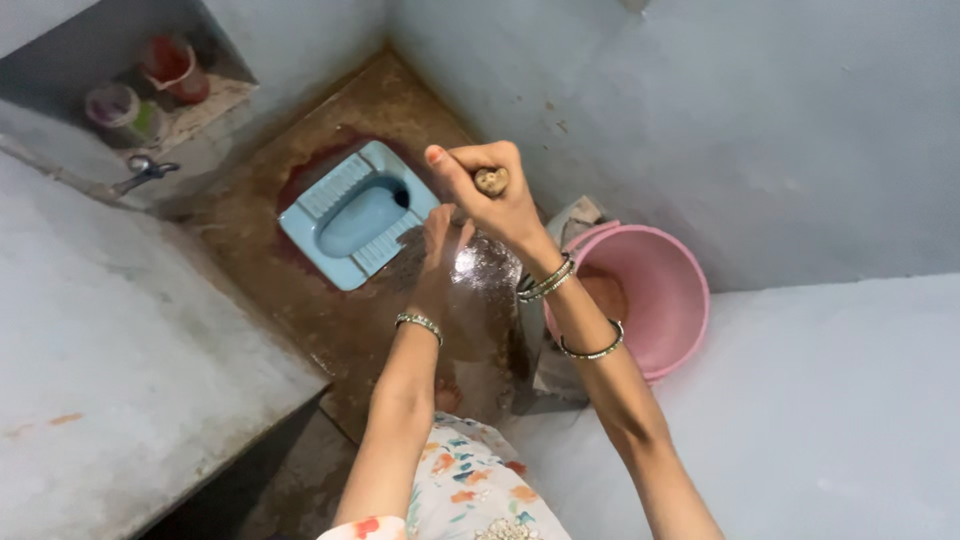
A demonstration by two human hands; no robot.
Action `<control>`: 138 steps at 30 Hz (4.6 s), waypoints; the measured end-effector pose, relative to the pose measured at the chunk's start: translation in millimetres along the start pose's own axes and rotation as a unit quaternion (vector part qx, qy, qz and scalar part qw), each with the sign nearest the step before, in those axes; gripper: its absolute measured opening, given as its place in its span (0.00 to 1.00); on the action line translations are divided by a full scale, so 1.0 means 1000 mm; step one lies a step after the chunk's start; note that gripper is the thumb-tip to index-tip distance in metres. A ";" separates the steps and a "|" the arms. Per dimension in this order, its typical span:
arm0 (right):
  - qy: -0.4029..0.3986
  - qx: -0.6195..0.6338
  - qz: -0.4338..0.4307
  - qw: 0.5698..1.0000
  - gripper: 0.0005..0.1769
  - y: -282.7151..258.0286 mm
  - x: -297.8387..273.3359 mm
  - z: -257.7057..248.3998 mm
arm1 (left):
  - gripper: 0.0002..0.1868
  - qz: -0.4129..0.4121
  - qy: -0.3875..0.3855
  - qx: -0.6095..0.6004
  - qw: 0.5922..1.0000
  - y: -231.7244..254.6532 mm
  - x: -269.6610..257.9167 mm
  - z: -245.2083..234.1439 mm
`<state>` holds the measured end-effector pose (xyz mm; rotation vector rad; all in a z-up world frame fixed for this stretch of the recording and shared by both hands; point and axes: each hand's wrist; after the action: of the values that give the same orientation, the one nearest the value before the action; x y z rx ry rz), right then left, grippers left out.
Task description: The person pours a yellow liquid from a bottle into a blue bucket, then uses a traditional straw broom to scrub the floor of a small bathroom. They repeatedly dip the broom into the bucket and scrub around a squat toilet, moving a pink bucket aside to access the floor.
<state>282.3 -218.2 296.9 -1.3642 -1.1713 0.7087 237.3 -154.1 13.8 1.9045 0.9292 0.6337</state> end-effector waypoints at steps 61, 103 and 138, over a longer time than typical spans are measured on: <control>-0.040 -0.075 0.000 0.996 0.26 -0.019 -0.056 -0.008 | 0.24 -0.061 -0.174 -0.691 0.699 0.056 -0.068 -0.012; 0.132 0.276 0.075 0.949 0.24 0.023 -0.102 0.045 | 0.20 0.045 -0.200 0.269 0.941 -0.088 -0.136 -0.098; 0.083 -0.075 0.027 0.993 0.26 -0.017 -0.090 -0.074 | 0.23 0.032 -0.185 -0.108 0.976 0.064 -0.019 0.094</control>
<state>316.9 -329.9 306.4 -1.5548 -1.0764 0.5413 316.8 -236.5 25.7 1.7807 0.5402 0.3790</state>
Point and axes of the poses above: each hand's wrist, its own x-axis towards the middle knuckle, its own z-axis out of the palm, y = z × x, and after that the axes turned 7 degrees about z, right-handed
